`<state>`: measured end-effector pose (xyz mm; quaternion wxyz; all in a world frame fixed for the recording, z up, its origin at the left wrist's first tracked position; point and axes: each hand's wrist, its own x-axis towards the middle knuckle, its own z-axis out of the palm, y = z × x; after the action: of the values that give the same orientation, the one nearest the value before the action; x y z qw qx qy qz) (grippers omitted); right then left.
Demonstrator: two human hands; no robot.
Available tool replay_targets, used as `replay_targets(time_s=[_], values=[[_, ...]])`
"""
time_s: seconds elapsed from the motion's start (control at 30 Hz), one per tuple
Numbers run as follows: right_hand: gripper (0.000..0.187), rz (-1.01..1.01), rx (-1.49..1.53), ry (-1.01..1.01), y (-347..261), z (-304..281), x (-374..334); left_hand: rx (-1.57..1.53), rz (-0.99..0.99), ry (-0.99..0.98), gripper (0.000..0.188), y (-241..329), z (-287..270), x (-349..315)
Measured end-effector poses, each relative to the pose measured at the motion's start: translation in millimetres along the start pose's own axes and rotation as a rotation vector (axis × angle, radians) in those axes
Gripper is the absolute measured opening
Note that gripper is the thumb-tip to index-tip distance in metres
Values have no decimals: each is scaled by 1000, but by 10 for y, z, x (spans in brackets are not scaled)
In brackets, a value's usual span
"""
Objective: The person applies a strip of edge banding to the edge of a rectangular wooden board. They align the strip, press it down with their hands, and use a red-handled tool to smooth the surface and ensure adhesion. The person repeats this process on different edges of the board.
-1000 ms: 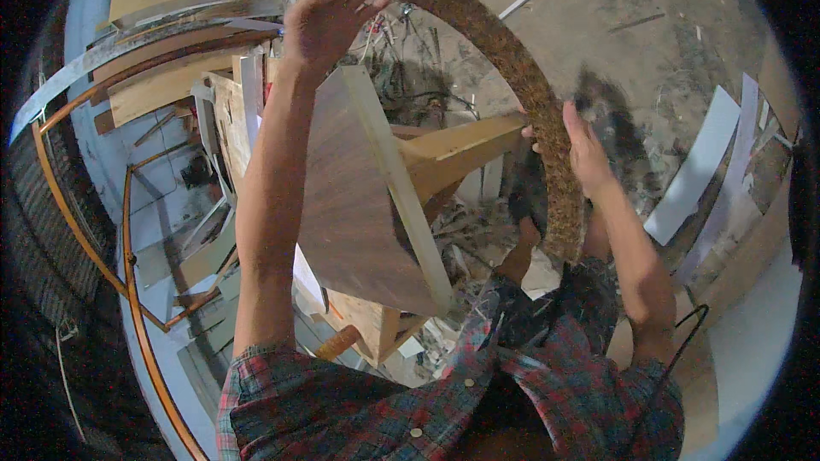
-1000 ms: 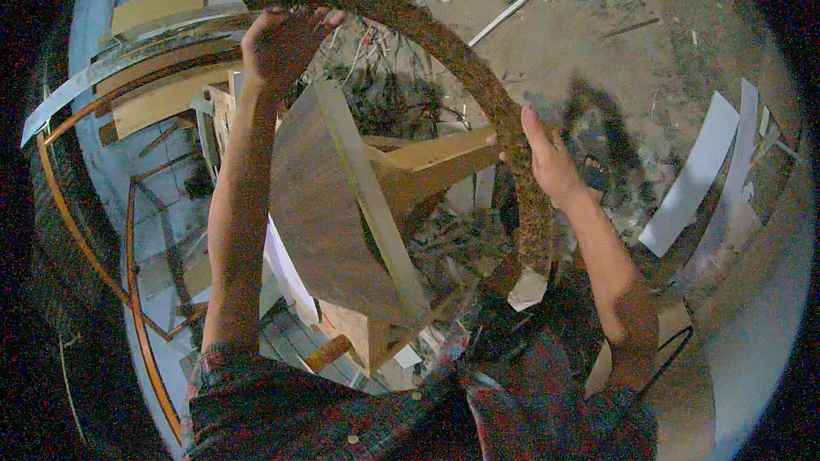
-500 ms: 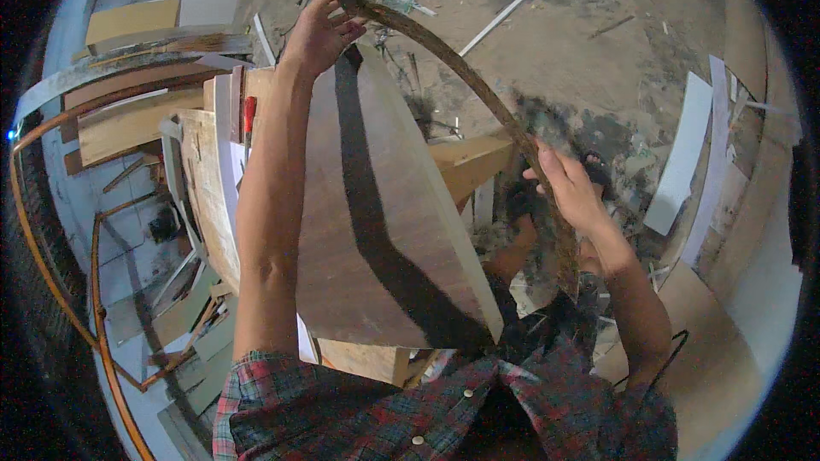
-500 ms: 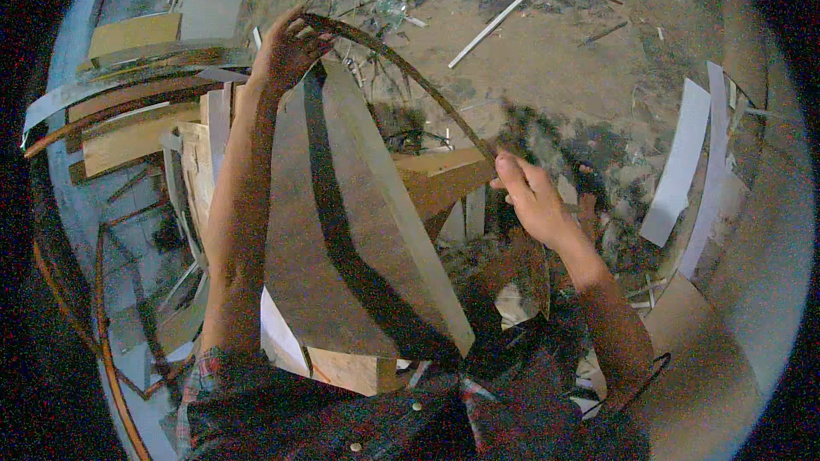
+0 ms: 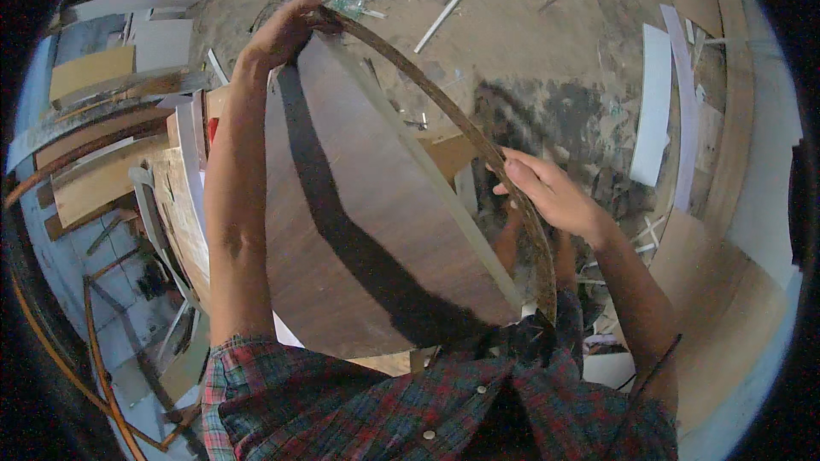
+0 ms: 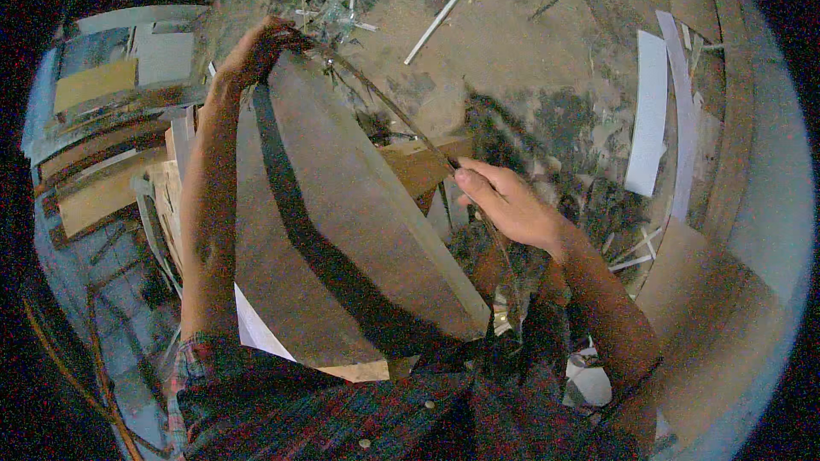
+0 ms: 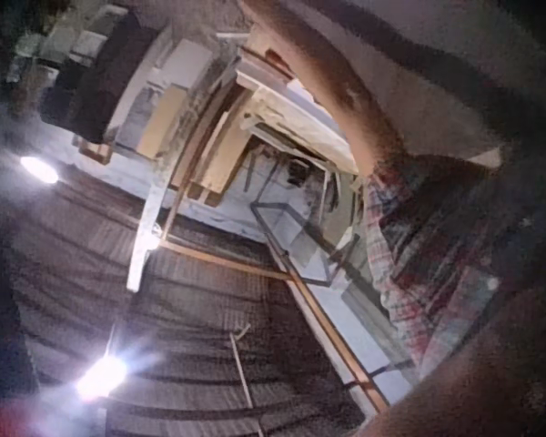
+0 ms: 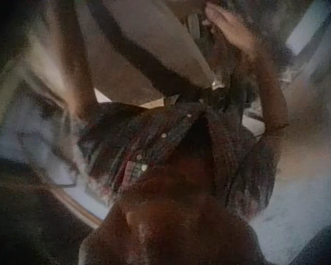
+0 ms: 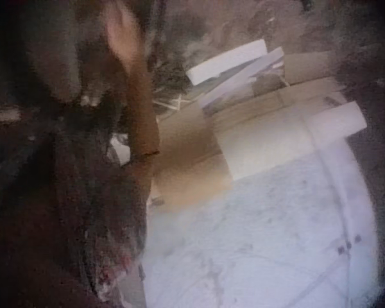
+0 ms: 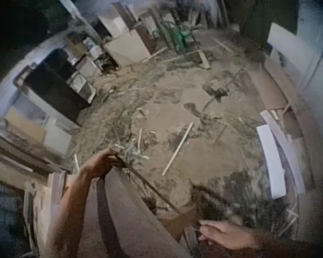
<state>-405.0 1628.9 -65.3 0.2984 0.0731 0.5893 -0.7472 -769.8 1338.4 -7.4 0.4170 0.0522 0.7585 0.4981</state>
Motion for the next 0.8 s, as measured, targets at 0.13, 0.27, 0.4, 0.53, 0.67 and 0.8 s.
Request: replay_targets(time_s=[0.13,0.27,0.4,0.53,0.67,0.8], values=[[61,-9,-8,-38,22,75,72,98,-41,114,49,-189,-72,18],[60,14,-9,-44,98,134,96,4,-89,102,51,-358,-245,32],[57,-11,52,-90,181,110,126,-20,-17,102,58,-483,-299,76],[53,7,20,-67,193,144,109,-53,-69,104,54,-492,-343,43],[53,-39,-3,-38,148,214,67,-43,29,76,57,-259,-60,-39],[57,-185,-166,-46,31,310,101,122,97,271,60,-577,-462,79]])
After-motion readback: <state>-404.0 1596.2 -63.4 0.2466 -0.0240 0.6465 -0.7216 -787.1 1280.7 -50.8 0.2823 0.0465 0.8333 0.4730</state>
